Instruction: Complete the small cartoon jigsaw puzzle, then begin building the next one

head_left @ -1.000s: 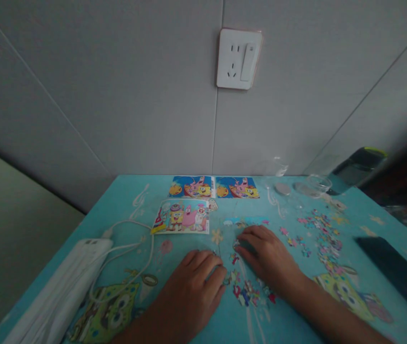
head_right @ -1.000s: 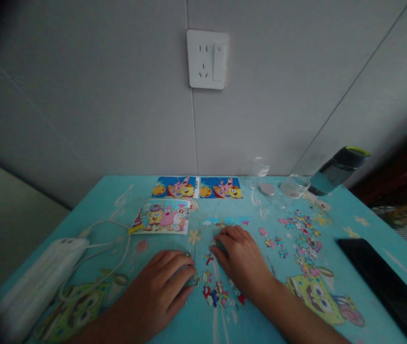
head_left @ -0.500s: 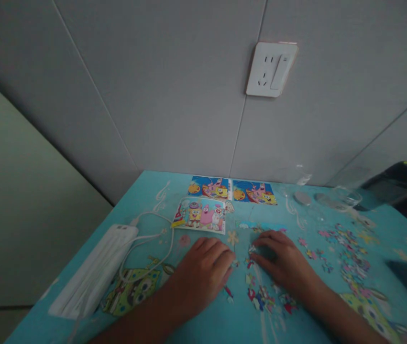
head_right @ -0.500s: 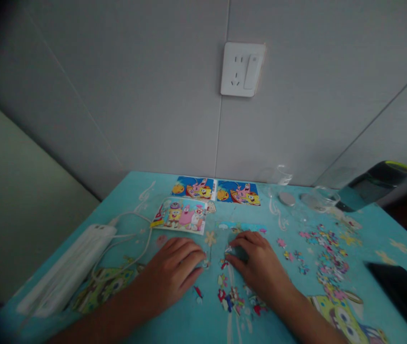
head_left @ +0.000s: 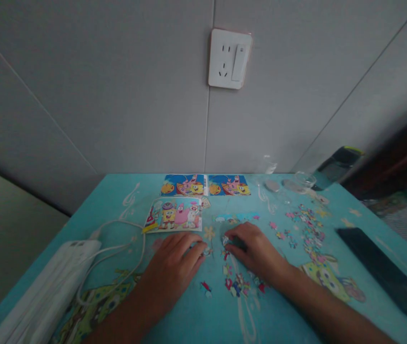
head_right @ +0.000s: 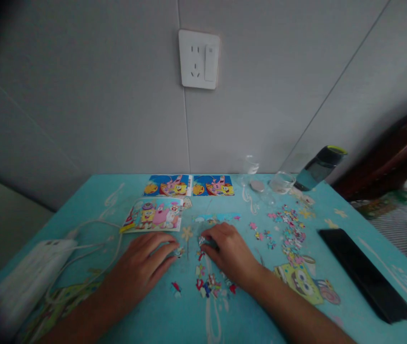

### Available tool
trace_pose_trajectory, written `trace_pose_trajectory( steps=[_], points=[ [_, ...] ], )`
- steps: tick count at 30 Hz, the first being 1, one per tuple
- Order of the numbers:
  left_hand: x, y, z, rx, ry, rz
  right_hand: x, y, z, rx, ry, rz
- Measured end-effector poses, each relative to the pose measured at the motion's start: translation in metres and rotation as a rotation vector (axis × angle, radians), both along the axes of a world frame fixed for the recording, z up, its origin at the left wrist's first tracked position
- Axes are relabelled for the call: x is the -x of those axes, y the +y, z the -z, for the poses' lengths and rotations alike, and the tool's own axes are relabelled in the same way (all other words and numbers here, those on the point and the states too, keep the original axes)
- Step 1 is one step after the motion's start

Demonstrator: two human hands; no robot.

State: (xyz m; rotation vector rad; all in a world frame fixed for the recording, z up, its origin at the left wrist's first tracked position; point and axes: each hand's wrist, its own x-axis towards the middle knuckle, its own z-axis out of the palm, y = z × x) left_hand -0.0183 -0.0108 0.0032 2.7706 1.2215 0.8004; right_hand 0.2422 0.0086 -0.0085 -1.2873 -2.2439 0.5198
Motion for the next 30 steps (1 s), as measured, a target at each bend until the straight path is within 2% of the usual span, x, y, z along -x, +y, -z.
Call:
trace_pose_trajectory(
  steps=[5,9,12,19,25,30],
  points=[
    [0.005,0.007,0.003,0.002,-0.030,-0.023,-0.001,-0.001,-0.005,-0.048,-0.072,-0.021],
    [0.007,0.007,0.003,0.004,-0.028,-0.020,-0.008,-0.002,-0.006,-0.046,-0.090,0.023],
    [0.008,0.008,0.002,0.005,-0.035,-0.014,-0.016,-0.001,-0.012,0.006,-0.040,0.031],
    [0.006,0.007,-0.001,0.001,-0.028,0.015,-0.038,0.001,-0.042,0.166,0.041,0.050],
    [0.003,0.000,0.003,-0.013,0.025,0.047,-0.056,-0.004,-0.046,0.314,0.091,-0.077],
    [0.003,0.000,0.006,-0.013,0.020,0.039,-0.049,-0.012,-0.049,0.374,0.024,-0.198]
  ],
)
